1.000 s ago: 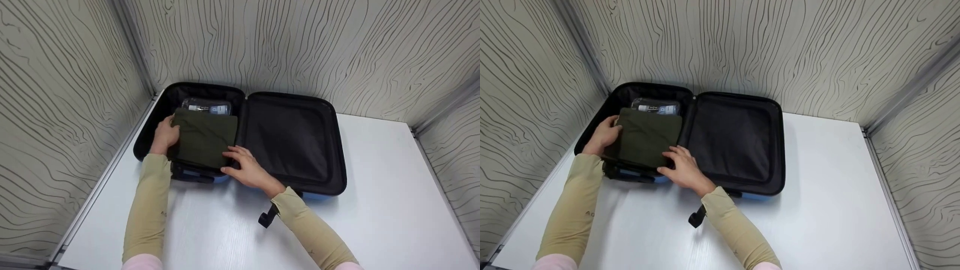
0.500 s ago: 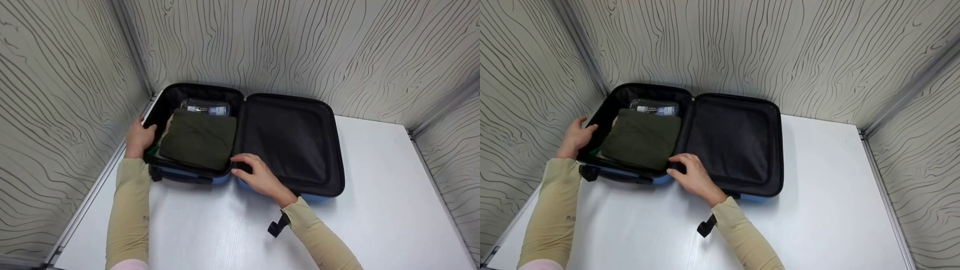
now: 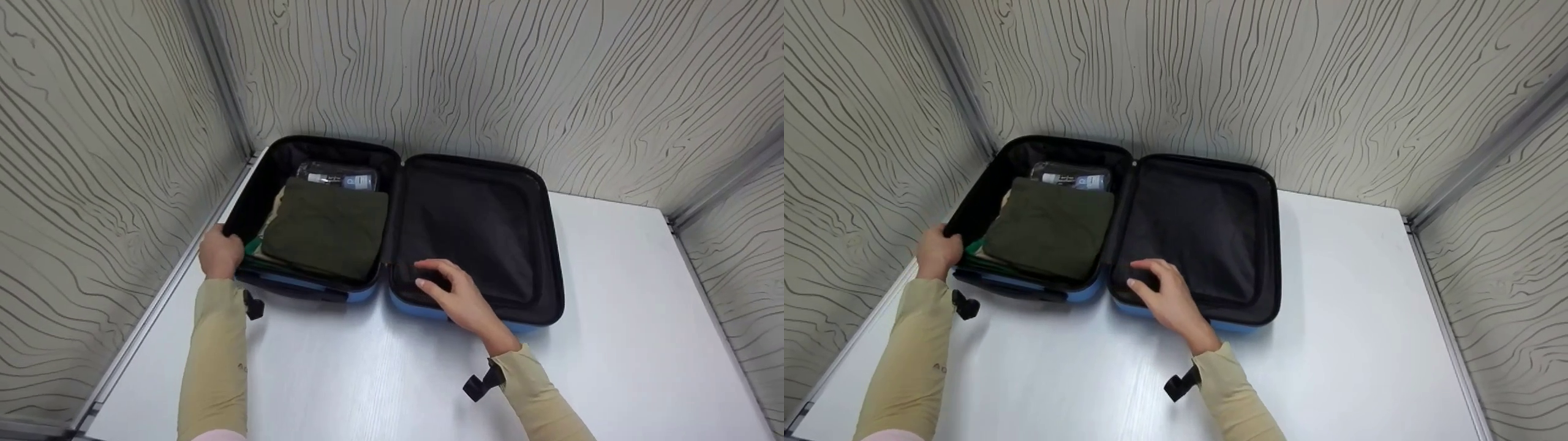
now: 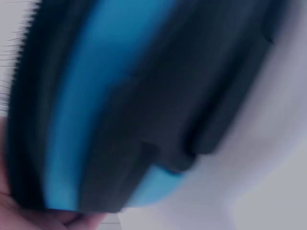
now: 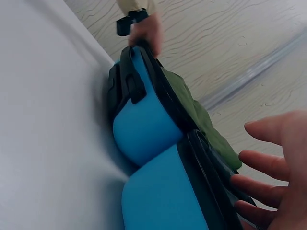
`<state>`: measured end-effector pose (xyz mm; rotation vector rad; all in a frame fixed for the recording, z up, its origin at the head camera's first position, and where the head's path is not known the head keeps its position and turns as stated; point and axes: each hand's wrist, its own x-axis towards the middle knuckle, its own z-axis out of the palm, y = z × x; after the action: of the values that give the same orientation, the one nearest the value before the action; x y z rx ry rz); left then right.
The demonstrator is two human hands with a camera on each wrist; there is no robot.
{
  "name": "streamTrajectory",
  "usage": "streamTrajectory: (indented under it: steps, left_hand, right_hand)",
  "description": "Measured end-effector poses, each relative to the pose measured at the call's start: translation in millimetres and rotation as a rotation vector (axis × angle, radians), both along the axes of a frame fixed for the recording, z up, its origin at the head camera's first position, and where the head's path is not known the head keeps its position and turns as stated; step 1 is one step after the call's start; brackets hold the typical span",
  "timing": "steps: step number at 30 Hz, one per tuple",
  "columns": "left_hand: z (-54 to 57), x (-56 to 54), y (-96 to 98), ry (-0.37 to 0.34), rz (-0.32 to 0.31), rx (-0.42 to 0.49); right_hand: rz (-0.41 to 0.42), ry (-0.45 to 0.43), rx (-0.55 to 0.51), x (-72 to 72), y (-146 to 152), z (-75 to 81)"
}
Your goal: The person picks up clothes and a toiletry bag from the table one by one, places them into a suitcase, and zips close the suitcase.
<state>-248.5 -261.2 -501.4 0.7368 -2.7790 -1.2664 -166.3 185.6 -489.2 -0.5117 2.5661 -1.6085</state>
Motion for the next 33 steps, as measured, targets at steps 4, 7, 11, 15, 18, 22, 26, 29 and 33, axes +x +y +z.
streamTrajectory:
  steps: [4, 7, 11, 15, 18, 22, 26, 29, 33]
  left_hand:
    - [-5.4, -1.0, 3.4, 0.021, 0.063, -0.058]
    - [-6.0, 0.9, 4.2, 0.033, 0.094, -0.079]
    - [-5.2, 1.6, 6.6, 0.019, 0.113, -0.101]
    - [-4.5, 0.6, 8.8, -0.009, 0.116, -0.108]
    - [-4.7, 0.5, 9.4, -0.026, 0.116, -0.106]
    - [-5.0, 1.5, 9.8, -0.025, 0.114, -0.116]
    - [-5.1, 0.9, 9.6, -0.002, 0.104, -0.146]
    - [-5.6, 2.1, 8.3, 0.014, 0.103, -0.144]
    - [-6.4, 6.6, 5.6, 0.015, 0.121, -0.115]
  right_hand:
    - [-0.036, -0.013, -0.021, 2.7, 8.4, -1.9]
    - [-0.060, -0.014, -0.015, 3.4, 14.0, -0.8]
    - [-0.090, -0.018, -0.011, 4.7, 25.4, 3.9]
    - [-0.134, -0.030, -0.021, 7.5, 39.1, 11.1]
    - [-0.173, -0.051, -0.026, 9.8, 50.7, 16.6]
    - [-0.246, -0.076, -0.015, 12.7, 69.5, 20.3]
    - [-0.348, -0.081, -0.007, 17.1, 91.1, 22.0]
    - [-0.458, -0.074, -0.012, 21.7, 107.1, 21.7]
    - [-0.622, -0.030, -0.004, 26.3, 126.3, 17.0]
